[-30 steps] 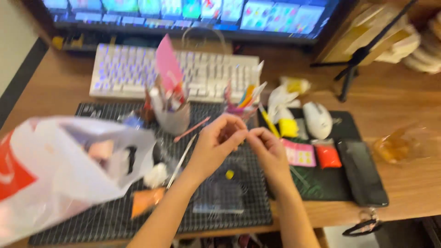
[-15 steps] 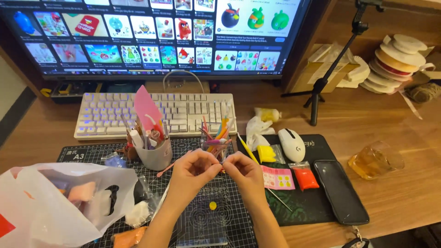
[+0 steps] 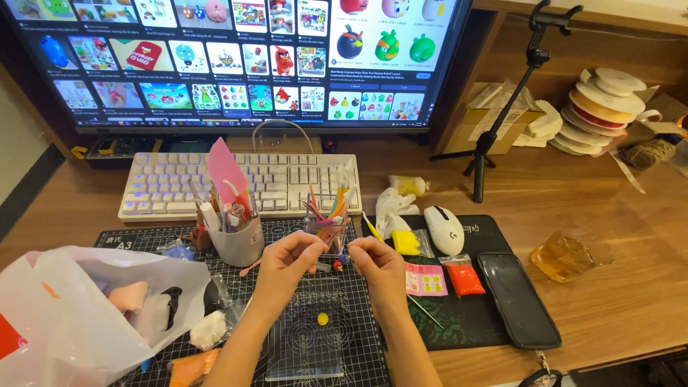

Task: Using a needle tool to add texture and detail to a small yellow clay piece.

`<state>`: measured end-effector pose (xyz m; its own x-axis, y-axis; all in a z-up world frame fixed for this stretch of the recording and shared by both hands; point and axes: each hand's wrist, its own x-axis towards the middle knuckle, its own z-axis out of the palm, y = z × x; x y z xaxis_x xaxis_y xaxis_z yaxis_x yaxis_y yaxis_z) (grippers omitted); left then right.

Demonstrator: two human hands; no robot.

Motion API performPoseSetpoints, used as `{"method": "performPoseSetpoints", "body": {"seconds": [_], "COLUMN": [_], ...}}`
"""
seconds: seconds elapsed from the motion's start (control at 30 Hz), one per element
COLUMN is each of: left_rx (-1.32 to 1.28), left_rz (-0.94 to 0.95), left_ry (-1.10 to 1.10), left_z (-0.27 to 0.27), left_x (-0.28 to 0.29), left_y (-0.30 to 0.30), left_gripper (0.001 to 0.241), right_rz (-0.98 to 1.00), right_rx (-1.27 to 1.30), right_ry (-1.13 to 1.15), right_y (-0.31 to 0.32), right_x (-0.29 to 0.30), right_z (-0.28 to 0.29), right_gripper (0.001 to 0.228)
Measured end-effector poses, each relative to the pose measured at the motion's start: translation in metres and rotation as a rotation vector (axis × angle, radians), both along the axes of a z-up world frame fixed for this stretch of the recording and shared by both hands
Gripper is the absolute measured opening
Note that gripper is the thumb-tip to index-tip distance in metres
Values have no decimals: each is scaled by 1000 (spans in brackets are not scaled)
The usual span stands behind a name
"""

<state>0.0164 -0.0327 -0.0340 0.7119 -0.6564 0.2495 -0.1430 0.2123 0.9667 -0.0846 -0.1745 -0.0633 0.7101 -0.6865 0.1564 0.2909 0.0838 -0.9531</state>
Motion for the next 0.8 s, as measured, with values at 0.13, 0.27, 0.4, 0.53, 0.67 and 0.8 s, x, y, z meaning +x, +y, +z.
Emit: {"method": "performPoseSetpoints", "body": {"seconds": [0.13,0.27,0.4,0.53,0.67,0.8], "left_rx": [21,28,-98,-86,-25,-44], "left_rz": [25,48,119,131,105,155], "left_ry": [22,-38,-222,-243,-296,-378], "left_z": [3,6,-3,-11,-19,-12], "left_x": [-3,-3,8,9,6,5], "left_y": [0,7,20,42,63,67], "left_gripper": [10,14,17,21,9,4], "right_rz": [24,114,266,370,328,256], "right_rx": [-42,-173,-504,-791,-984,-1156], "right_ry": [25,131,112,222,300,277], "right_y": [6,10,24,37,37,33], "right_x": [-3,-1,4,7,15,23], "right_z": [9,8,6,8,-2,-9], "right_gripper": [9,24,29,14,8,8]}}
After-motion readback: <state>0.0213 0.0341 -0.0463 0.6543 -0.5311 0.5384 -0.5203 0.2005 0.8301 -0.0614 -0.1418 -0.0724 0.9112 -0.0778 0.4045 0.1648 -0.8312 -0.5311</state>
